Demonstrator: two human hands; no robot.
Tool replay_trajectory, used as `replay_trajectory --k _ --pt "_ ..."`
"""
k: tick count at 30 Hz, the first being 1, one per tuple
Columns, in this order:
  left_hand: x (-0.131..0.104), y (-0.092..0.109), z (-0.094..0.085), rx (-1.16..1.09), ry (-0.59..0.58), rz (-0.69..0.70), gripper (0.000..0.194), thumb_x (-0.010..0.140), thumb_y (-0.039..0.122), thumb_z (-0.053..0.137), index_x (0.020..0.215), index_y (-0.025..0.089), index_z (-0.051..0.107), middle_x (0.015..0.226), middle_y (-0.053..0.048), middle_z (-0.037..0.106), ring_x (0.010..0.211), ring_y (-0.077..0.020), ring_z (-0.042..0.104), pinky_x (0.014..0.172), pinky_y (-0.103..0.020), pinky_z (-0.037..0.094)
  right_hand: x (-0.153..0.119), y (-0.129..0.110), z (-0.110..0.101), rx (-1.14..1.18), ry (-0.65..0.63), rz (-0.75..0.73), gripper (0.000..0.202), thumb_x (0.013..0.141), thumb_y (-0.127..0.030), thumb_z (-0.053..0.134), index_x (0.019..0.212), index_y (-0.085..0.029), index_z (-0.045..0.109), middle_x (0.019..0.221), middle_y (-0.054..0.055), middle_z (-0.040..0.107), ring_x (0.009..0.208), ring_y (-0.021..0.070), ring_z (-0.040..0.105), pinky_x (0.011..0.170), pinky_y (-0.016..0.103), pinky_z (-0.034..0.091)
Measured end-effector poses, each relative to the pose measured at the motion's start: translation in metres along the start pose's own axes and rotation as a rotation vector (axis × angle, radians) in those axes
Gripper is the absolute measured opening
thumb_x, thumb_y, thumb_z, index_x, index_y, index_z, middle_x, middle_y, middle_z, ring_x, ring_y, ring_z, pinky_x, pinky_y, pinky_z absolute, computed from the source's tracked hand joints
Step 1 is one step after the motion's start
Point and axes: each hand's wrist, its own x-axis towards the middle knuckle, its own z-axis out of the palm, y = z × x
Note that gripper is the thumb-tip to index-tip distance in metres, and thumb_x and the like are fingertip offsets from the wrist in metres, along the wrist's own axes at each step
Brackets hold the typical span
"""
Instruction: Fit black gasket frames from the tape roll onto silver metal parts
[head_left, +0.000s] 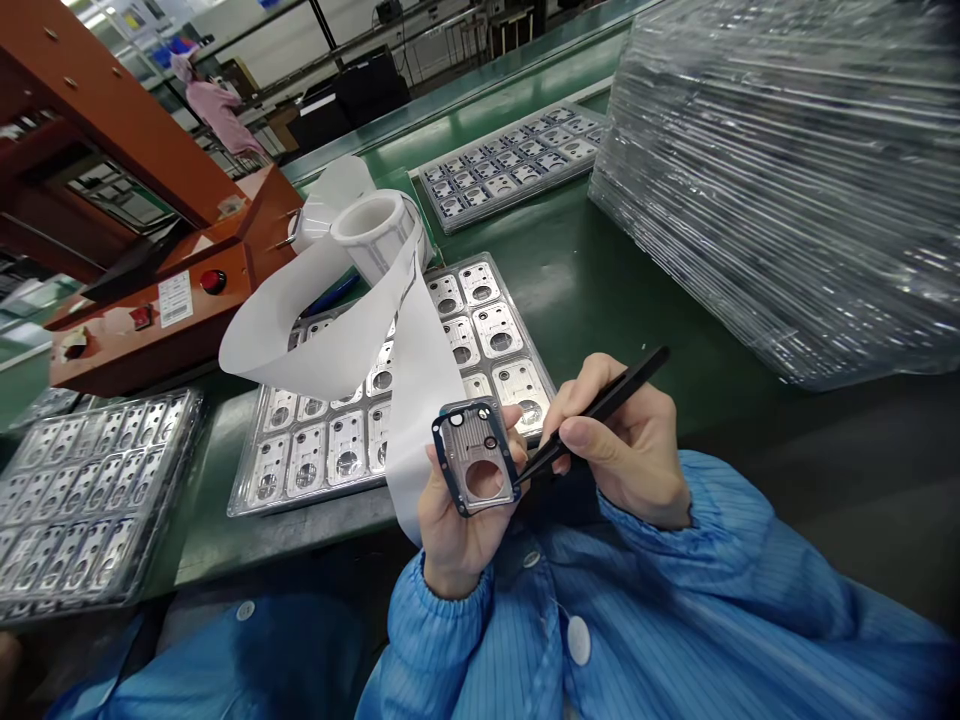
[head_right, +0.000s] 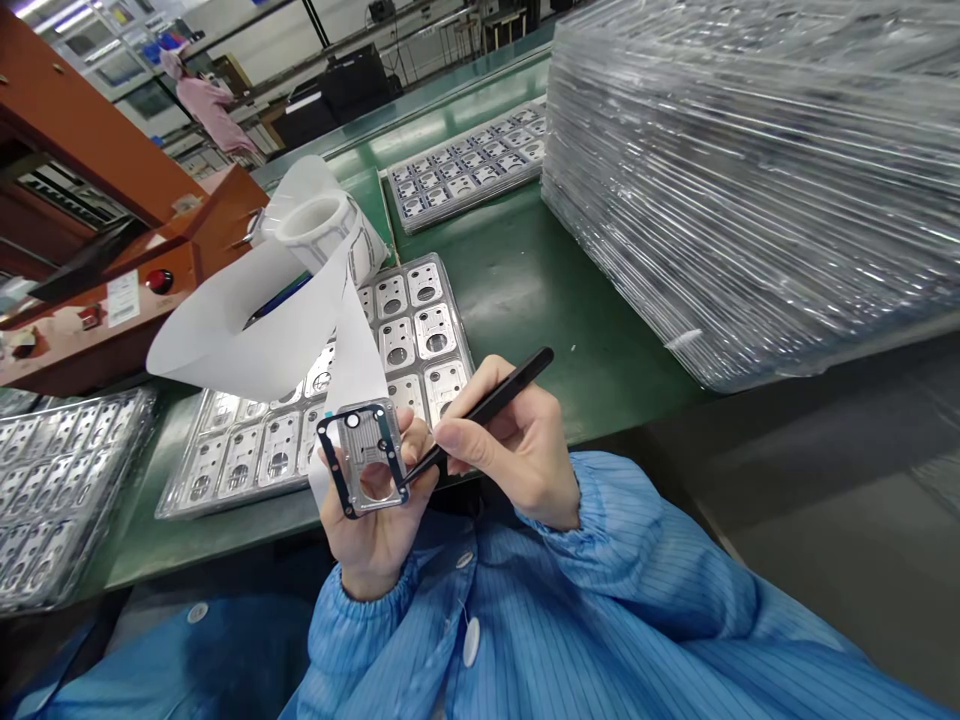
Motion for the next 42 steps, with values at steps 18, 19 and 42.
replay_trajectory --k 18,19,42 --pt "-0.001 -0.004 -0.008 0.016 0.090 -0.080 0.049 0.076 0.053 0.060 0.103 0.012 0.068 0.085 -0.007 0.060 0.074 -0.0122 0.055 0.070 -0.019 0.050 0.001 -0.006 0.003 0.265 -0.113 0.027 0.014 0.082 -0.024 0.066 0.082 -0.019 0.052 0.066 0.001 0.063 0.046 0.0088 0.055 0.039 0.018 0.043" --pt "-0.001 -0.004 -0.008 0.020 0.095 -0.070 0.049 0.076 0.053 0.060 0.103 0.013 0.068 0.085 -0.007 0.060 0.072 -0.0118 0.054 0.069 -0.019 0.050 0.001 -0.007 0.003 0.269 -0.116 0.022 0.014 0.082 -0.024 0.065 0.083 -0.019 0.052 0.065 0.001 0.062 0.046 0.0090 0.055 0.039 0.018 0.043" --pt "0.001 -0.002 0.001 0.119 0.114 0.080 0.036 0.081 0.048 0.057 0.094 0.017 0.070 0.078 -0.006 0.060 0.073 -0.0131 0.054 0.056 -0.017 0.045 0.000 0.003 0.001 0.084 0.000 0.047 0.009 0.083 -0.019 0.064 0.081 -0.017 0.056 0.065 -0.001 0.057 0.051 0.0097 0.056 0.045 0.018 0.047"
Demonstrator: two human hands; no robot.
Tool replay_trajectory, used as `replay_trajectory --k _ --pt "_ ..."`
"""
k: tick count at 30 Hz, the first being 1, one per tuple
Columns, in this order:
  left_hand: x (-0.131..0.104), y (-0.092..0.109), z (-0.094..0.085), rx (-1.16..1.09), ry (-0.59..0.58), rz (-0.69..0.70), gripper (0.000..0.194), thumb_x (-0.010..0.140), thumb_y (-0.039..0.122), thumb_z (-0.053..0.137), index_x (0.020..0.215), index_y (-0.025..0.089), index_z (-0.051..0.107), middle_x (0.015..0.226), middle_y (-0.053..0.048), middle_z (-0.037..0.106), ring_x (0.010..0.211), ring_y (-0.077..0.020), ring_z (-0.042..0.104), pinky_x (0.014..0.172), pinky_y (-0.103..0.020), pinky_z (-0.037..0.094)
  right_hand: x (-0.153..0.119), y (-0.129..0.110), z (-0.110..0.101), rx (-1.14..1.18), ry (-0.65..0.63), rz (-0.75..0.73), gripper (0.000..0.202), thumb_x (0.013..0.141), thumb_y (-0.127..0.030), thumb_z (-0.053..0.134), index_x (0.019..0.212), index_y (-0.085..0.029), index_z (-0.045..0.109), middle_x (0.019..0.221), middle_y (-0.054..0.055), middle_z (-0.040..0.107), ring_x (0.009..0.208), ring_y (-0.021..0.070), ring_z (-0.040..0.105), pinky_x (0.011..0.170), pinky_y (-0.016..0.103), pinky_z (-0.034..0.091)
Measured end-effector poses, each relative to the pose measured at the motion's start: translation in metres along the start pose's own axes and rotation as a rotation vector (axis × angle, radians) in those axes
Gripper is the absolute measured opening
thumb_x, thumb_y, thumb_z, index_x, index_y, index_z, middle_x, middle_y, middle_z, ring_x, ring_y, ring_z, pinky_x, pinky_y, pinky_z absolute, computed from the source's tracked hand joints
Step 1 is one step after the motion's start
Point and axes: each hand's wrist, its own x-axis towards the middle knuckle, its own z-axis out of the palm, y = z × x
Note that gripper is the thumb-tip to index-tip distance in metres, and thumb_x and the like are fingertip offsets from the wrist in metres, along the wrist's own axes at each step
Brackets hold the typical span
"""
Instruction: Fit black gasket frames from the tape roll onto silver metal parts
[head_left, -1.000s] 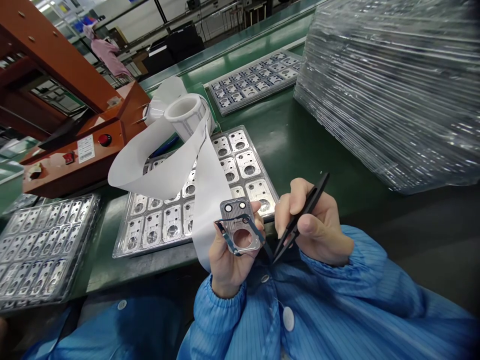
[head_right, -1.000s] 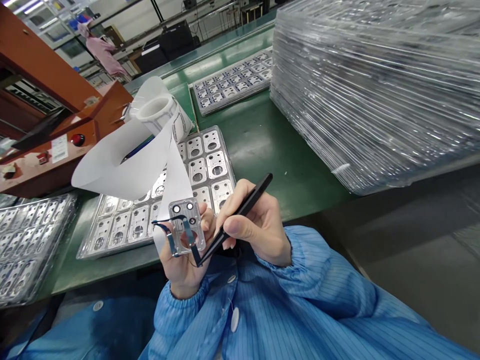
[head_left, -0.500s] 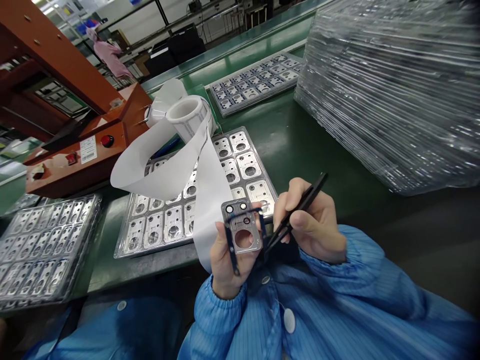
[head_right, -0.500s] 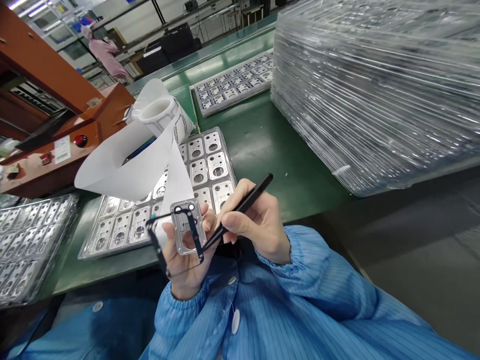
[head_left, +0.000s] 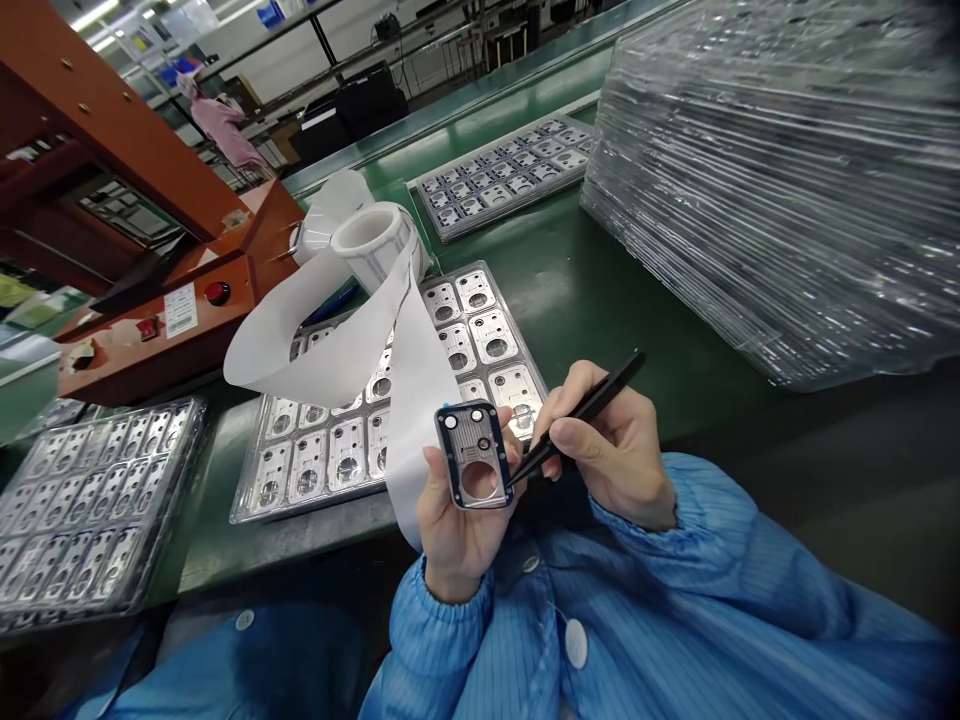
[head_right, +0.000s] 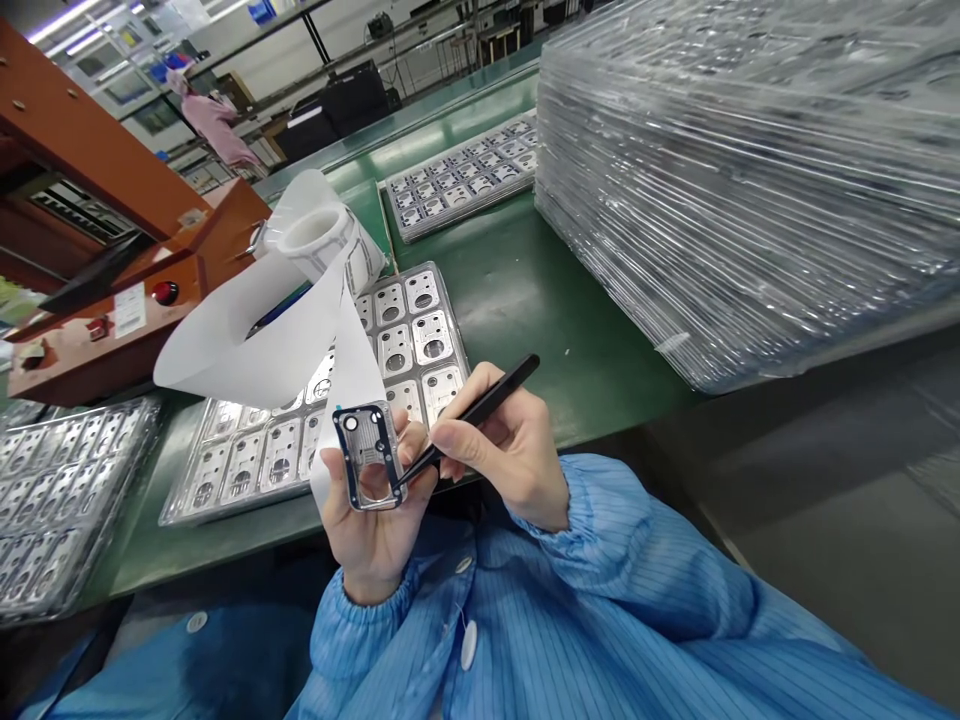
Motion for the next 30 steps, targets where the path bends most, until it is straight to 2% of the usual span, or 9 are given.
replay_trajectory --k 5,11,21,26,30 --pt "0.001 0.000 0.000 -0.003 0.004 -0.025 0.043 0.078 0.050 0.059 0.096 0.013 0.070 0.076 -0.006 0.057 0.068 -0.0112 0.052 0.055 -0.016 0.045 0.000 0.001 -0.001 -0.022 0.012 -0.005 0.007 0.083 -0.017 0.065 0.081 -0.017 0.058 0.070 -0.001 0.056 0.052 0.0091 0.056 0.044 0.017 0.048" --pt "0.000 0.002 0.001 -0.010 0.001 -0.010 0.041 0.079 0.049 0.060 0.094 0.012 0.070 0.077 -0.006 0.058 0.067 -0.0106 0.051 0.052 -0.015 0.044 -0.001 -0.001 -0.001 -0.052 0.010 -0.004 0.007 0.083 -0.017 0.064 0.080 -0.017 0.057 0.068 -0.001 0.055 0.053 0.0094 0.056 0.044 0.018 0.047" --pt "-0.001 0.003 -0.002 0.011 0.026 -0.031 0.043 0.076 0.050 0.062 0.095 0.013 0.070 0.077 -0.007 0.059 0.068 -0.0125 0.053 0.052 -0.018 0.044 -0.001 -0.008 0.004 -0.117 0.058 0.060 0.016 0.079 -0.024 0.069 0.076 -0.017 0.055 0.065 0.000 0.057 0.050 0.0113 0.055 0.042 0.021 0.045" --pt "0.000 0.002 -0.003 -0.012 0.007 -0.020 0.040 0.077 0.047 0.062 0.096 0.013 0.070 0.082 -0.007 0.062 0.071 -0.0123 0.055 0.052 -0.016 0.044 -0.001 -0.009 0.004 -0.108 0.039 0.047 0.014 0.080 -0.022 0.068 0.077 -0.018 0.055 0.061 -0.002 0.053 0.051 0.0111 0.055 0.043 0.021 0.045" --pt "0.000 0.001 -0.002 0.000 0.010 -0.050 0.044 0.075 0.050 0.063 0.096 0.012 0.070 0.077 -0.007 0.061 0.067 -0.0118 0.053 0.054 -0.018 0.045 -0.001 -0.006 0.002 -0.104 0.028 0.027 0.011 0.082 -0.020 0.066 0.078 -0.018 0.056 0.065 -0.001 0.056 0.051 0.0109 0.055 0.043 0.021 0.044"
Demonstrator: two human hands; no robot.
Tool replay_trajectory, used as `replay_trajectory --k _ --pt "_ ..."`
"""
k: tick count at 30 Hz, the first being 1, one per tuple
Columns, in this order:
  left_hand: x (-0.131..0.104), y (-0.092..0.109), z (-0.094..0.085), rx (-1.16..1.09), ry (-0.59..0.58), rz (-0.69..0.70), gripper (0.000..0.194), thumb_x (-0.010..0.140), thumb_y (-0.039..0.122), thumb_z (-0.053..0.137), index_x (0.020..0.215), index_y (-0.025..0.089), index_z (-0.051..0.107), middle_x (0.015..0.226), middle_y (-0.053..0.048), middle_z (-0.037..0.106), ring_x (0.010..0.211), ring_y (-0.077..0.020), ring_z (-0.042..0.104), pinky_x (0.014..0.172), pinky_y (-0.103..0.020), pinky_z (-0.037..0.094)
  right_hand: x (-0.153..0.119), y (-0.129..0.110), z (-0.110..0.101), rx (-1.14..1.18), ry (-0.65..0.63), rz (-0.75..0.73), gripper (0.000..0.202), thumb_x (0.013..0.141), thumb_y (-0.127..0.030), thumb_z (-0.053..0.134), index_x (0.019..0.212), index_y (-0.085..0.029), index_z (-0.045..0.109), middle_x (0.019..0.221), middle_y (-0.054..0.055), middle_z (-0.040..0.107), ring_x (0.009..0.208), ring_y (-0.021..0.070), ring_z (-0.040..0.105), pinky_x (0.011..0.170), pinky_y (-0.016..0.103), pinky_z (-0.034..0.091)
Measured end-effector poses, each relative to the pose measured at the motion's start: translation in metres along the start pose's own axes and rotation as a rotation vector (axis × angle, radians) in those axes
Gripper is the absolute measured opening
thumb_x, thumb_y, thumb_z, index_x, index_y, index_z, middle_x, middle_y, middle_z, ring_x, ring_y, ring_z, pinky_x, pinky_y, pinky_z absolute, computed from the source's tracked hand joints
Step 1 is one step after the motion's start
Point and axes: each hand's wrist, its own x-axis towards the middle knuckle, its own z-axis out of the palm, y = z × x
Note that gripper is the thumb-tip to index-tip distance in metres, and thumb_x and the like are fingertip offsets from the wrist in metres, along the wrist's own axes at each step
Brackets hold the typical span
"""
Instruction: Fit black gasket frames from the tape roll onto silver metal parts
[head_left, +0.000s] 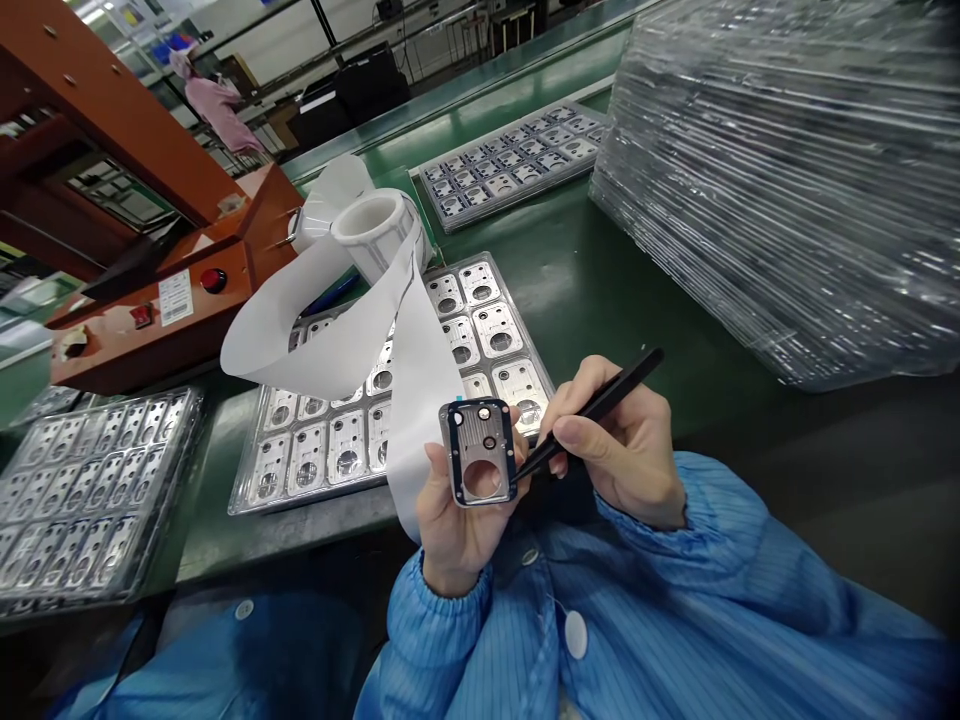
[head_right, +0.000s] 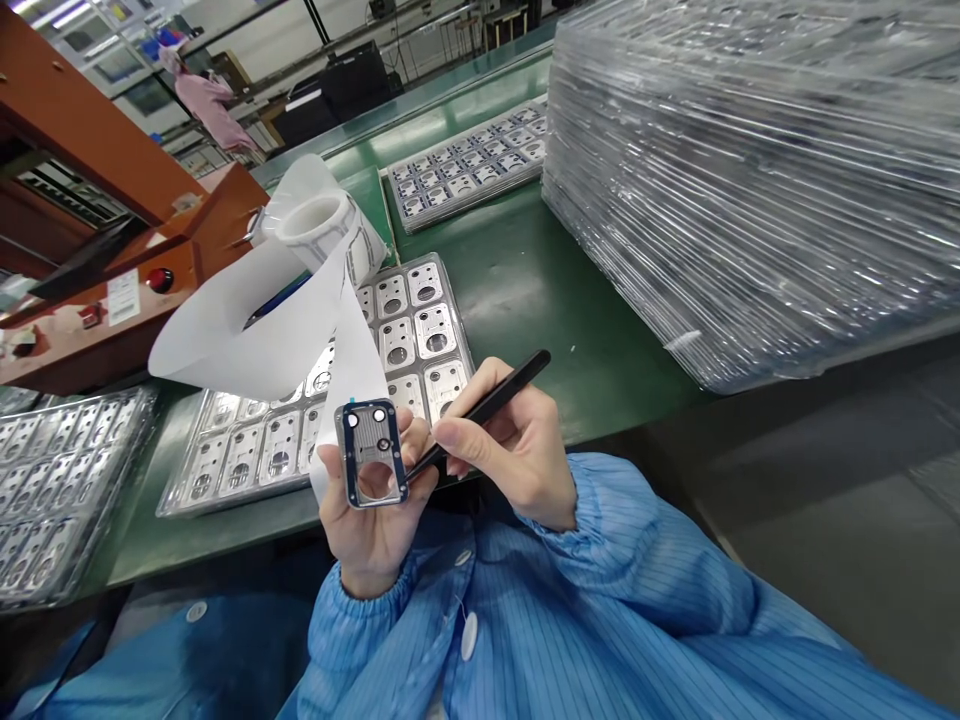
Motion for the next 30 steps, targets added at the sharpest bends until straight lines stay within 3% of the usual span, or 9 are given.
replay_trajectory --k 10,18,25,30 --pt "-0.0008 -0.0005 0.0019 -0.099 -0.048 -0.067 0.044 0.075 0.049 0.064 0.094 0.010 0.069 0.074 -0.004 0.058 0.063 -0.0083 0.050 0.055 -0.015 0.045 -0.0005 0.0013 -0.0031 0.178 -0.097 -0.117 0.010 0.082 -0.018 0.064 0.086 -0.018 0.055 0.070 0.002 0.063 0.047 0.0095 0.054 0.042 0.020 0.043" --pt "-0.0001 0.0004 0.0020 -0.129 -0.089 -0.073 0.046 0.077 0.047 0.063 0.099 0.007 0.070 0.076 -0.006 0.064 0.067 -0.0086 0.057 0.063 -0.013 0.049 0.0018 0.0045 -0.0041 0.104 -0.077 -0.052 0.006 0.084 -0.014 0.062 0.083 -0.018 0.057 0.063 -0.001 0.055 0.051 0.0094 0.054 0.044 0.019 0.043" --pt "-0.0002 -0.0013 0.0025 -0.117 -0.071 -0.081 0.042 0.079 0.047 0.061 0.097 0.010 0.070 0.077 -0.005 0.064 0.072 -0.0098 0.057 0.070 -0.016 0.051 -0.0002 0.0029 -0.0035 0.158 -0.145 -0.071 0.008 0.084 -0.017 0.063 0.085 -0.018 0.056 0.070 0.002 0.061 0.051 0.0092 0.054 0.047 0.020 0.044" --pt "-0.0017 0.0001 0.0037 -0.084 -0.092 -0.067 0.044 0.079 0.049 0.060 0.098 0.010 0.071 0.078 -0.005 0.065 0.068 -0.0080 0.057 0.065 -0.012 0.050 0.0001 0.0004 -0.0022 0.115 -0.126 -0.018 0.008 0.084 -0.016 0.063 0.084 -0.019 0.055 0.069 0.001 0.061 0.054 0.0095 0.055 0.047 0.019 0.045"
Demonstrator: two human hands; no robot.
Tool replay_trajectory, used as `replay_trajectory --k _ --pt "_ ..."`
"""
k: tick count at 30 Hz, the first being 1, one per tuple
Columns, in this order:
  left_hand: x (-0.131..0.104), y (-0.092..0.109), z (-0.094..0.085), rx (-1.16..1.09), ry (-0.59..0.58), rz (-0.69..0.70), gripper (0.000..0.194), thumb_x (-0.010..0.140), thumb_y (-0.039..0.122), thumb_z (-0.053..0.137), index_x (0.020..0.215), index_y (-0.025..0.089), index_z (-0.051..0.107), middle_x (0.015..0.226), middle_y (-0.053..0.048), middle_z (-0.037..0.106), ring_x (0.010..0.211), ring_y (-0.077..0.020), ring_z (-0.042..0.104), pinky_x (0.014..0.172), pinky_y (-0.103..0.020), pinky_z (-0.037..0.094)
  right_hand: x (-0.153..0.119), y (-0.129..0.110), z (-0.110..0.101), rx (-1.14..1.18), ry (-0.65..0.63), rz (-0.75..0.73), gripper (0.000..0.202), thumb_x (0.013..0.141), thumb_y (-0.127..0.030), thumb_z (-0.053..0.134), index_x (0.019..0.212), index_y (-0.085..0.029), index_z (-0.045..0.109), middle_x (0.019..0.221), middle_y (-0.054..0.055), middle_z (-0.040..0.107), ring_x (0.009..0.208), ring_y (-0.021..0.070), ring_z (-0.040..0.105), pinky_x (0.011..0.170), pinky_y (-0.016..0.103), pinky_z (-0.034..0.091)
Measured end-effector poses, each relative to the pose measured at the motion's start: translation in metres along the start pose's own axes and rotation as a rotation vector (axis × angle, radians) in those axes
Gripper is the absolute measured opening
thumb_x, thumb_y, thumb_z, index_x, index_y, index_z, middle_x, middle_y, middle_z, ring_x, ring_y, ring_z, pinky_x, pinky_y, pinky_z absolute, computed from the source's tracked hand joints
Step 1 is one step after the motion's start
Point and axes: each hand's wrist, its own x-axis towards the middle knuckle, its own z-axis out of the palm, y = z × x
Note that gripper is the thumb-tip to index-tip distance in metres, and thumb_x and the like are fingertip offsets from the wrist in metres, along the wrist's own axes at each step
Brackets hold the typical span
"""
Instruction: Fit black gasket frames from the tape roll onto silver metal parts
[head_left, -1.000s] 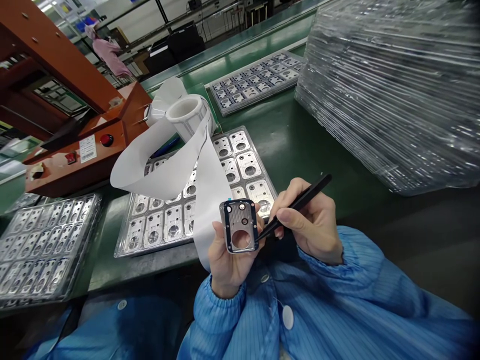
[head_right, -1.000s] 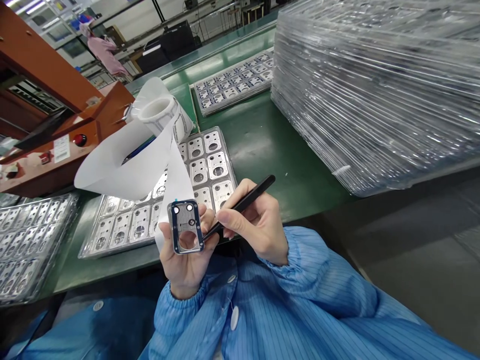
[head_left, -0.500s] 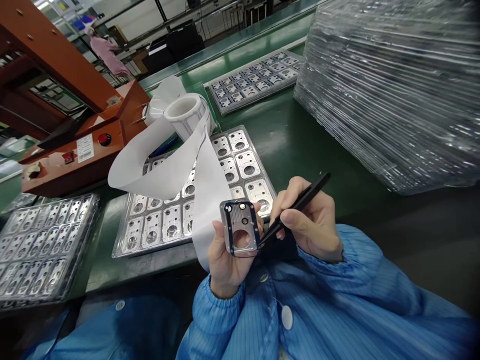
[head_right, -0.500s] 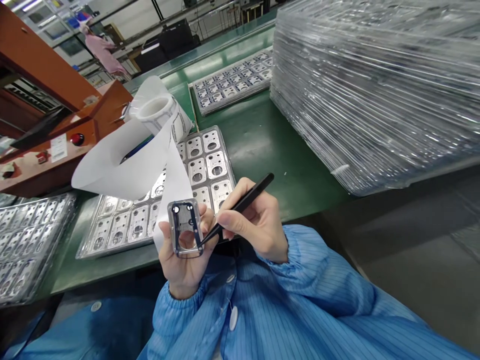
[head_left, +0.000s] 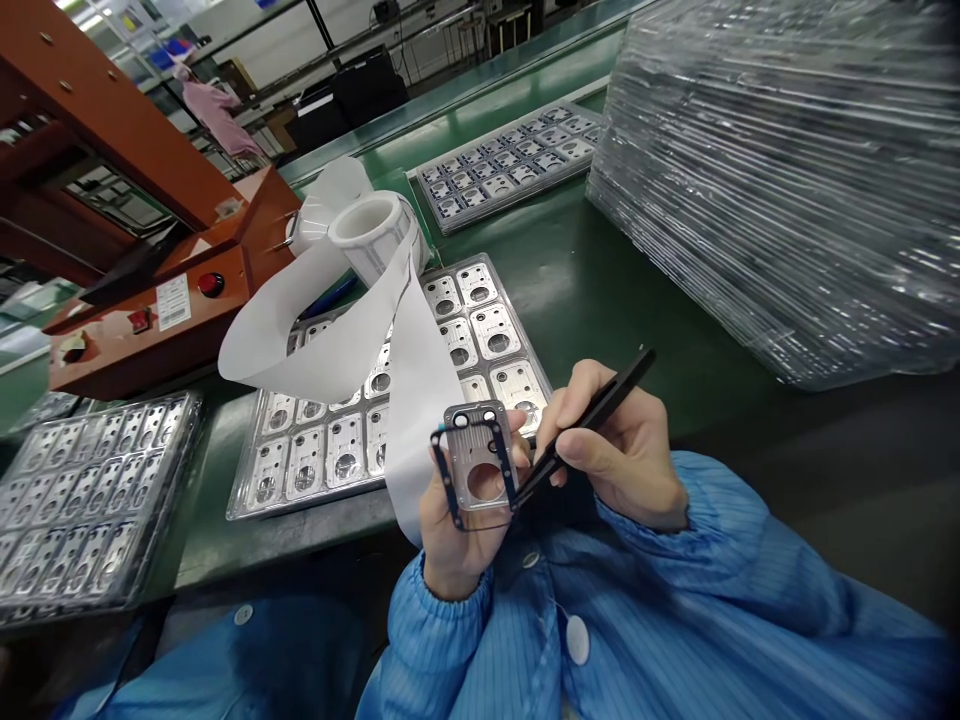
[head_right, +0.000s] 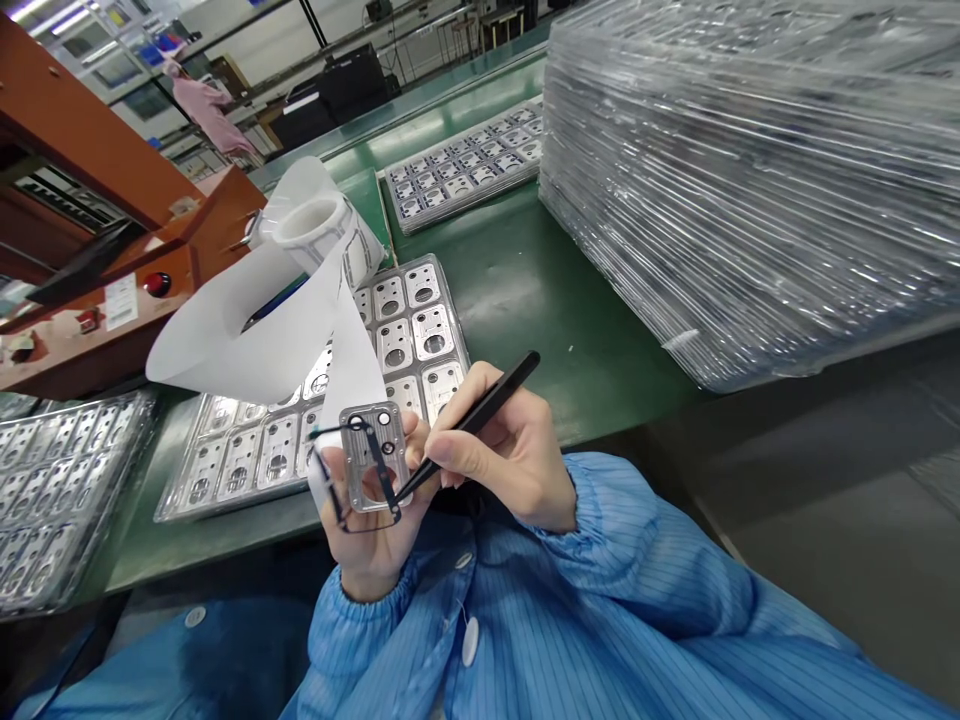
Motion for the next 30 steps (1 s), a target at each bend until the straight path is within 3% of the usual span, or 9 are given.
replay_trajectory --k 12,24,30 --pt "0.0017 -0.0006 0.0001 0.045 -0.039 0.064 0.041 0.083 0.050 0.052 0.096 0.015 0.071 0.079 -0.005 0.062 0.071 -0.0088 0.057 0.063 -0.012 0.048 0.0004 0.0021 -0.0024 -0.097 0.100 -0.010 0.010 0.083 -0.020 0.065 0.079 -0.018 0.056 0.064 -0.002 0.053 0.051 0.0091 0.054 0.044 0.019 0.044" --pt "0.0011 -0.0022 -0.0031 0.051 -0.005 0.037 0.047 0.083 0.049 0.053 0.102 0.010 0.068 0.081 -0.007 0.060 0.071 -0.0105 0.053 0.066 -0.017 0.048 -0.0004 -0.0043 0.0019 0.049 0.032 -0.121 0.010 0.083 -0.019 0.064 0.085 -0.018 0.054 0.069 0.002 0.063 0.049 0.0091 0.054 0.043 0.020 0.043" --pt "0.0025 -0.0023 0.0009 0.062 0.013 0.058 0.036 0.089 0.046 0.042 0.115 0.029 0.060 0.079 -0.003 0.059 0.067 -0.0118 0.051 0.062 -0.022 0.046 0.0029 -0.0041 0.0017 0.101 0.023 -0.091 0.011 0.083 -0.021 0.064 0.084 -0.019 0.053 0.068 0.001 0.064 0.047 0.0093 0.053 0.040 0.020 0.041"
